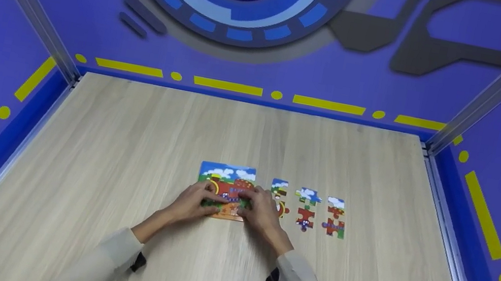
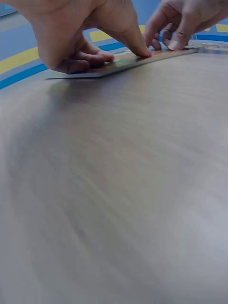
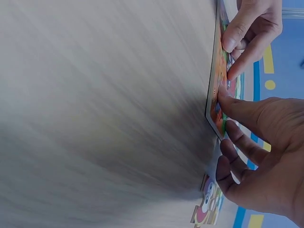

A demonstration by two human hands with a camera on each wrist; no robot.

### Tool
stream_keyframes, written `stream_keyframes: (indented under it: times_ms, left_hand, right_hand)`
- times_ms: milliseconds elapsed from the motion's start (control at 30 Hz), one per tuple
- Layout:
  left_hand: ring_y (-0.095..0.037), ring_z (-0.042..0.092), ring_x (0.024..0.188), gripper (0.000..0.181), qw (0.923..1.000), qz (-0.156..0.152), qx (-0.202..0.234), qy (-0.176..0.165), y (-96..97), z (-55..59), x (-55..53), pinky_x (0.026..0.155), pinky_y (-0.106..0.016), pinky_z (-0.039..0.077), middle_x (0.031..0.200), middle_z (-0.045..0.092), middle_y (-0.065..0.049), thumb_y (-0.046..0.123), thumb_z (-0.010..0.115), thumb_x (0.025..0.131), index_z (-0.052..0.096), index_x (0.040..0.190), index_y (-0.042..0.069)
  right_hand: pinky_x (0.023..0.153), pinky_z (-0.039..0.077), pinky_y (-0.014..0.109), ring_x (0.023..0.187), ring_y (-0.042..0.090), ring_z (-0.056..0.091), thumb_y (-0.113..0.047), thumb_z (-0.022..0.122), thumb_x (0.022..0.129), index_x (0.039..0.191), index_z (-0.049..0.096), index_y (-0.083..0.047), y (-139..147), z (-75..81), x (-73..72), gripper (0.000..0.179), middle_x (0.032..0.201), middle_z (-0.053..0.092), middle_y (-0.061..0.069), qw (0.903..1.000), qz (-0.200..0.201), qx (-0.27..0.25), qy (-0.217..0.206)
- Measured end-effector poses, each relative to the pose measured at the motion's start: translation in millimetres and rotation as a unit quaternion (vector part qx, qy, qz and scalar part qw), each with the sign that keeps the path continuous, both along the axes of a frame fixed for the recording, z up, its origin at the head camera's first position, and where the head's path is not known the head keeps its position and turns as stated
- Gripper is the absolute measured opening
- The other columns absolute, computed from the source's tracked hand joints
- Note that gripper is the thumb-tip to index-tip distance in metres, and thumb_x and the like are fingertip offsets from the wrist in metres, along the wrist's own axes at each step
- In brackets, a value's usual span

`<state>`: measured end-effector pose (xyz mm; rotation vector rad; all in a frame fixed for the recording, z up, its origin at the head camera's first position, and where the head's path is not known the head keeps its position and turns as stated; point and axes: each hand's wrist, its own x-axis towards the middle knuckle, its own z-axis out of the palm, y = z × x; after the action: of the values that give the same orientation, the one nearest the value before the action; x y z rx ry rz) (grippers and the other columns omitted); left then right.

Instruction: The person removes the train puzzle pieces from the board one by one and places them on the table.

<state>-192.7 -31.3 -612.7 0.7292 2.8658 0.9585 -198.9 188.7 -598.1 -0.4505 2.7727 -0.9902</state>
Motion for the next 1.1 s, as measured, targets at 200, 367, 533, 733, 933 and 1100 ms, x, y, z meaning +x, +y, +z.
stream_keyframes:
  times_ms: [200, 367, 533, 733, 933, 1100]
  left_hand:
    - [-0.011, 0.041, 0.084, 0.028, 0.9988, 0.001, 0.002, -0.048, 1.0, 5.2, -1.2, 0.073, -0.026, 0.036, 0.103, 0.059, -0.009, 0.015, 0.079, 0.088, 0.080, 0.115, 0.019]
    - [-0.014, 0.047, 0.085, 0.028, 0.9988, 0.002, 0.005, -0.049, 2.1, 4.5, -1.1, 0.073, -0.028, 0.041, 0.103, 0.060, -0.010, 0.014, 0.080, 0.087, 0.080, 0.114, 0.019]
    - [-0.024, 0.059, 0.098, 0.028, 0.9991, 0.004, 0.000, -0.043, 0.8, 5.2, -1.4, 0.084, -0.038, 0.050, 0.109, 0.064, -0.012, 0.014, 0.080, 0.086, 0.080, 0.114, 0.017]
    - [-0.020, 0.054, 0.091, 0.028, 0.9986, 0.005, 0.009, -0.052, -0.8, 6.3, -1.9, 0.079, -0.033, 0.046, 0.104, 0.063, -0.011, 0.014, 0.079, 0.086, 0.080, 0.114, 0.017]
    - [-0.014, 0.044, 0.086, 0.027, 0.9984, 0.001, 0.018, -0.054, -1.7, 5.5, -2.6, 0.077, -0.029, 0.040, 0.098, 0.060, -0.011, 0.013, 0.079, 0.086, 0.080, 0.113, 0.015]
    - [-0.013, 0.042, 0.085, 0.027, 0.9978, -0.006, 0.032, -0.058, -0.7, 5.0, -3.0, 0.076, -0.028, 0.037, 0.098, 0.061, -0.013, 0.012, 0.079, 0.086, 0.080, 0.113, 0.013]
  right_hand:
    - [0.078, 0.043, 0.035, 0.089, 0.019, 0.052, -0.005, 0.080, 0.085, 0.122, 0.073, -0.003, -0.7, 6.5, -3.9, 0.038, 0.105, 0.066, 0.013, 0.9995, -0.004, 0.019, -0.023]
    - [0.076, 0.042, 0.033, 0.087, 0.019, 0.051, -0.002, 0.081, 0.083, 0.116, 0.072, 0.001, -0.4, 9.5, -10.6, 0.034, 0.099, 0.063, 0.012, 0.9972, -0.019, -0.003, -0.072]
    - [0.074, 0.041, 0.032, 0.086, 0.020, 0.050, 0.000, 0.082, 0.081, 0.108, 0.067, 0.003, -3.5, 12.0, -15.3, 0.031, 0.096, 0.059, 0.013, 0.9948, -0.022, -0.015, -0.099]
    - [0.074, 0.040, 0.032, 0.085, 0.020, 0.049, 0.002, 0.082, 0.081, 0.106, 0.063, 0.003, -5.2, 11.7, -17.8, 0.031, 0.094, 0.058, 0.013, 0.9940, -0.023, -0.023, -0.105]
    - [0.083, 0.048, 0.041, 0.091, 0.022, 0.056, -0.003, 0.084, 0.081, 0.115, 0.063, 0.001, -5.2, 8.9, -12.7, 0.040, 0.102, 0.065, 0.014, 0.9967, -0.019, -0.028, -0.074]
    - [0.084, 0.050, 0.043, 0.091, 0.021, 0.057, -0.005, 0.083, 0.083, 0.123, 0.062, -0.004, -2.5, 7.8, -6.2, 0.046, 0.106, 0.068, 0.012, 0.9971, -0.029, -0.032, -0.063]
